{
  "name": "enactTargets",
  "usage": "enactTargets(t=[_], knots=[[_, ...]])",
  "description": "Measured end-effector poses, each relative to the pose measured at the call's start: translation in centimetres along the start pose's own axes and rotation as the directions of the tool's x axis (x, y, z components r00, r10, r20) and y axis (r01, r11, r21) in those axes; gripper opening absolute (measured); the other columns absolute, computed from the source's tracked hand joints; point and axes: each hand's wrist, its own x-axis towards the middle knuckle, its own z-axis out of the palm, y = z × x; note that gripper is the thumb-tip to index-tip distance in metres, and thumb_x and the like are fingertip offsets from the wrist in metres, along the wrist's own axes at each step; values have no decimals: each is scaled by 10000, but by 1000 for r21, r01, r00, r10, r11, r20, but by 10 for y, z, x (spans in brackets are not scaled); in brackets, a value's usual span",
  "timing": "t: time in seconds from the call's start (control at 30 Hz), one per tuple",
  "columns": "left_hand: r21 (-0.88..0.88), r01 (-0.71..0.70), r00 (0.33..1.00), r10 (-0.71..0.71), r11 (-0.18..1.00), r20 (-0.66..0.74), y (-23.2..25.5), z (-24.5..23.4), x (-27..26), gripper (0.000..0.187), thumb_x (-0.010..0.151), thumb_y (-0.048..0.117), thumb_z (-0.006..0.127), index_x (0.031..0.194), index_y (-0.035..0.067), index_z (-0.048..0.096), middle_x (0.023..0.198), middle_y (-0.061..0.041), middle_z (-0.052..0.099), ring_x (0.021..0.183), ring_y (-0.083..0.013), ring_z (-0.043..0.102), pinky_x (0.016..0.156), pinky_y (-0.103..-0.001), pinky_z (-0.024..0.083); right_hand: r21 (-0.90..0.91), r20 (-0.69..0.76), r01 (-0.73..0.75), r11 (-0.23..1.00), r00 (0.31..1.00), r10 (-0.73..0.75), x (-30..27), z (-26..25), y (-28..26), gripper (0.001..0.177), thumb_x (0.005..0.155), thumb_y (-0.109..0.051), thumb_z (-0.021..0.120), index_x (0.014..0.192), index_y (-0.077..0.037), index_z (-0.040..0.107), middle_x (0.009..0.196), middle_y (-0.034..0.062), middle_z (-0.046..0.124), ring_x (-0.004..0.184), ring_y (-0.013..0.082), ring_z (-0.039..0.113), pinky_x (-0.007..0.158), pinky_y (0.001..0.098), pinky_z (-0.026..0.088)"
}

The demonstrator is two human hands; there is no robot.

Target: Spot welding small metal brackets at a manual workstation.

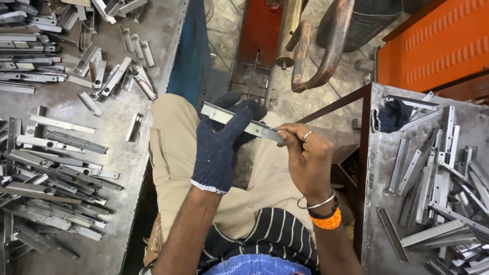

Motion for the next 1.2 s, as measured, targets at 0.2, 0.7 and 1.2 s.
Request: enactTargets(t=[0.2, 0.7, 1.2], knots=[[-18, 14, 1000, -14, 1000, 0, -7, -6, 2, 467, 948, 93, 672, 1366, -37, 508, 1188, -203, 729, 1047, -289, 735, 818, -371, 617, -25, 42, -60, 998, 997, 61, 2, 2, -1, 109, 999, -60, 674, 1014, 33, 728, 760, 86, 703, 665, 99, 653, 622, 248, 524], [106, 100, 892, -42, 989, -450, -13, -127, 21, 266, 1012, 305, 638, 1087, 62, 715, 723, -14, 645, 598, -140, 625, 544, -301, 508, 149, 271, -242, 959, 942, 196, -5, 39, 17, 172, 1013, -163, 639, 1033, -11, 715, 754, -38, 653, 657, 18, 483, 571, 217, 416], [554, -334, 440, 646, 762, -624, 44, -400, -10, 164, 960, 20, 713, 1103, 100, 702, 1009, -54, 688, 844, -169, 636, 718, -305, 509, 131, 328, -382, 915, 887, 324, -19, 24, 76, 191, 985, -141, 633, 1104, -18, 717, 848, 6, 747, 693, 31, 602, 590, 223, 500]])
